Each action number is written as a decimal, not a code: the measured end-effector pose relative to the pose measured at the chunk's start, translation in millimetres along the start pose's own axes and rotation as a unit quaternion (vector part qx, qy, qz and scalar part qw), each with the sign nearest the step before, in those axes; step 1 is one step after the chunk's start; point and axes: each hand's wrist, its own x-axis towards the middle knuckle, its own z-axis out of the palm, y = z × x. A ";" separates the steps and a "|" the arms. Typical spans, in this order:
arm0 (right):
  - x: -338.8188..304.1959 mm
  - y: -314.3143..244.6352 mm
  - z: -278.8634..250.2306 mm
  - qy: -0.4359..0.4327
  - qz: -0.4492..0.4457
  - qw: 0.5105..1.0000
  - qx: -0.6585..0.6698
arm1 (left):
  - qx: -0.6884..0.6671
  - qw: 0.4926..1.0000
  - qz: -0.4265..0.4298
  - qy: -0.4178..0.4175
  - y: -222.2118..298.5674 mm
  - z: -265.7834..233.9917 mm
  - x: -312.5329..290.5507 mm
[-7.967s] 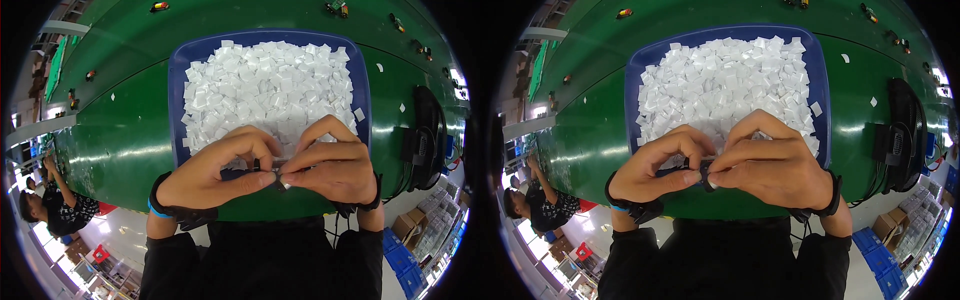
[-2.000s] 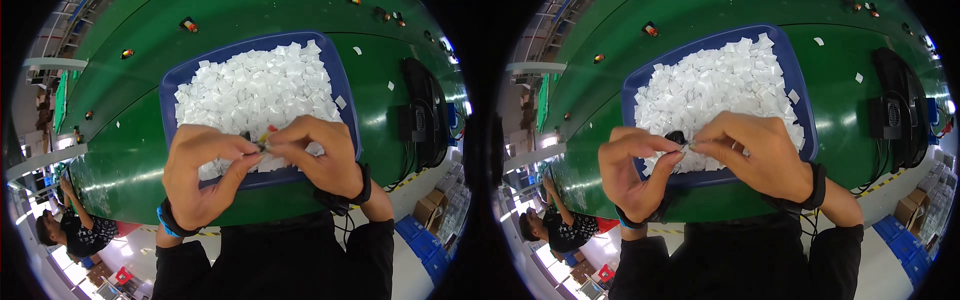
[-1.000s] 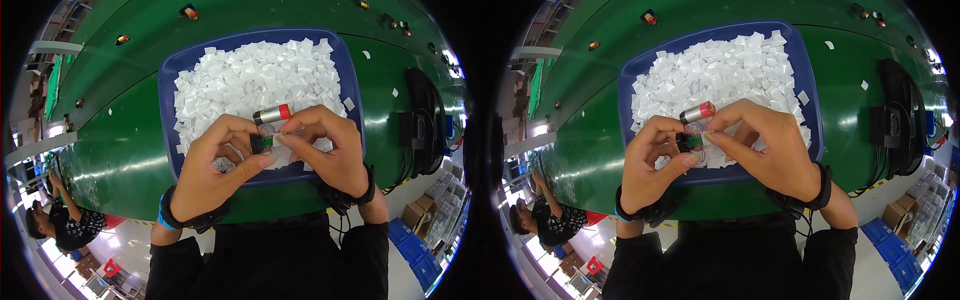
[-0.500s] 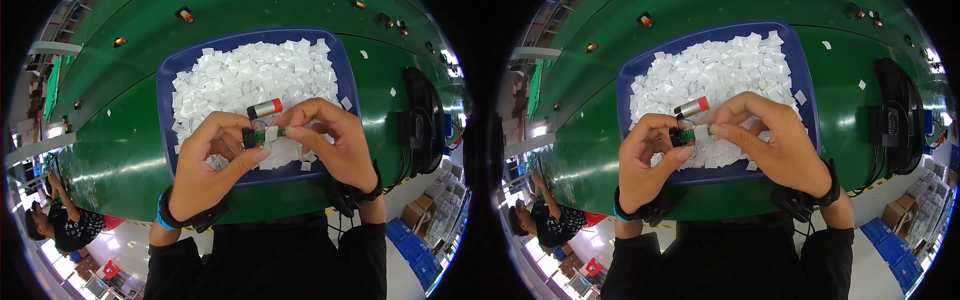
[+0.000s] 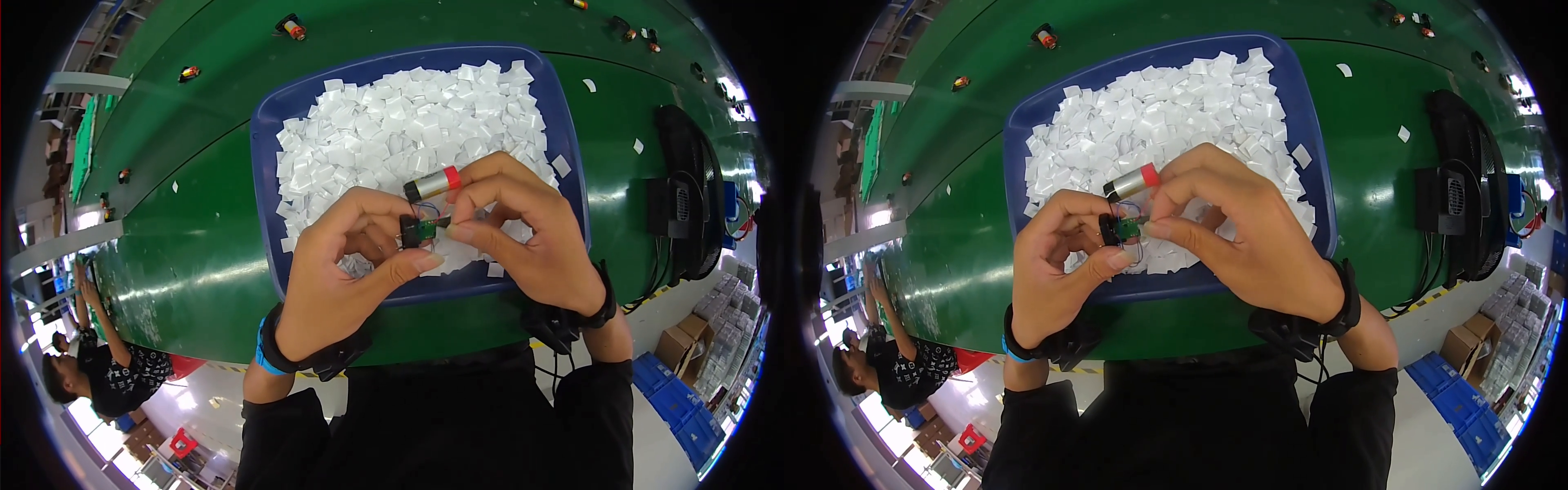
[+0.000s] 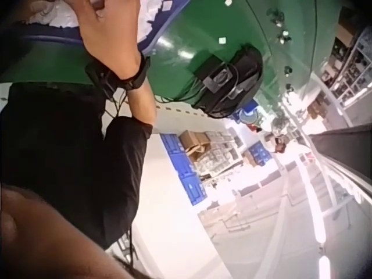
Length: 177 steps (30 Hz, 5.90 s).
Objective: The person picks up a circuit board and a battery, then peels a small white sticker from a tray and wraps it around the battery and board. They place the assembled unit on the green table and repeat the process with another circuit board and battery.
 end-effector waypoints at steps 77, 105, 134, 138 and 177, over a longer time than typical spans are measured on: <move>-0.3 -18.1 0.5 0.028 -0.250 0.951 -0.179 | -0.276 0.944 -0.156 -0.092 12.7 -2.6 1.6; -1.7 -3.5 11.9 0.056 -0.285 0.899 -0.327 | -0.106 0.989 -0.036 -0.094 -2.8 4.5 0.4; -8.7 -9.0 12.7 0.025 -0.032 0.994 0.104 | -0.060 0.991 0.116 0.040 -12.4 14.4 -2.3; -8.0 -11.8 13.1 0.014 0.011 0.985 0.173 | 0.013 0.987 0.140 0.071 -12.8 15.7 -4.0; -9.7 -5.9 15.8 0.079 -0.042 0.986 0.139 | -0.085 0.990 0.108 0.007 -2.3 10.0 -1.1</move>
